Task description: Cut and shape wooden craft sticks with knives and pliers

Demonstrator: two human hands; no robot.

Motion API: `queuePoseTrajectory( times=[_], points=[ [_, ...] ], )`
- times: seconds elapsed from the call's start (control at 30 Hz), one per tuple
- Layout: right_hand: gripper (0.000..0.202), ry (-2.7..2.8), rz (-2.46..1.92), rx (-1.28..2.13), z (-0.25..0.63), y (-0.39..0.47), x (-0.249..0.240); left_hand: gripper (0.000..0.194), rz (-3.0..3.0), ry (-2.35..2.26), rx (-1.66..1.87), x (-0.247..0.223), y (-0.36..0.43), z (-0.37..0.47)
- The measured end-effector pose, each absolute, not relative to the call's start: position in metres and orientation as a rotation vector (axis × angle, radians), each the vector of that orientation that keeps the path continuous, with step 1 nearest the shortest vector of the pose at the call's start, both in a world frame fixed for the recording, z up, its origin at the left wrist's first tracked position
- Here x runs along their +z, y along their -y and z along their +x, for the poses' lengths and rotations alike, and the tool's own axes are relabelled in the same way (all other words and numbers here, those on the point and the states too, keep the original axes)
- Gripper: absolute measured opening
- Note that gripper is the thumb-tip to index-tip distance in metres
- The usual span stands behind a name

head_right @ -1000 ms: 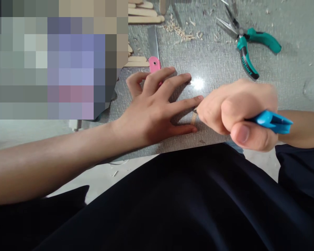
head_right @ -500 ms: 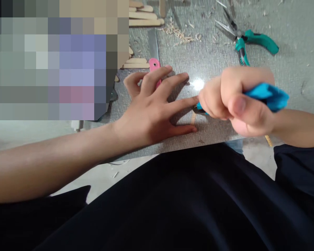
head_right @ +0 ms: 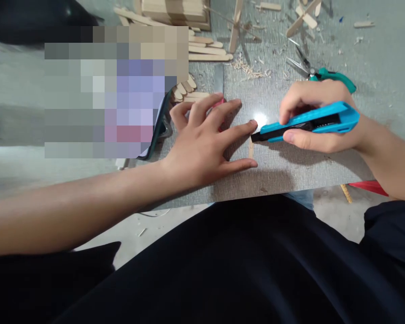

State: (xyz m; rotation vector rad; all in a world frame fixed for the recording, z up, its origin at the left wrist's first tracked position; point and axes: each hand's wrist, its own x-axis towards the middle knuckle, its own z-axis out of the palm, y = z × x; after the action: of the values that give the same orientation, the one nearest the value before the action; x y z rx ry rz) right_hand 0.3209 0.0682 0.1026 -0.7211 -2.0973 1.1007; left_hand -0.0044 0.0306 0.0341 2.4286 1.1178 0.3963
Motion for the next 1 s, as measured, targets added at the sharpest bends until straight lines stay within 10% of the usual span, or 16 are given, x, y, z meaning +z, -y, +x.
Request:
queuePoseTrajectory(
  times=[1.0],
  points=[
    [0.021, 1.472, -0.93, 1.19, 0.315, -0.049, 0.057, 0.086, 2.433, -1.094, 0.368, 0.038, -0.028, -0.008]
  ],
)
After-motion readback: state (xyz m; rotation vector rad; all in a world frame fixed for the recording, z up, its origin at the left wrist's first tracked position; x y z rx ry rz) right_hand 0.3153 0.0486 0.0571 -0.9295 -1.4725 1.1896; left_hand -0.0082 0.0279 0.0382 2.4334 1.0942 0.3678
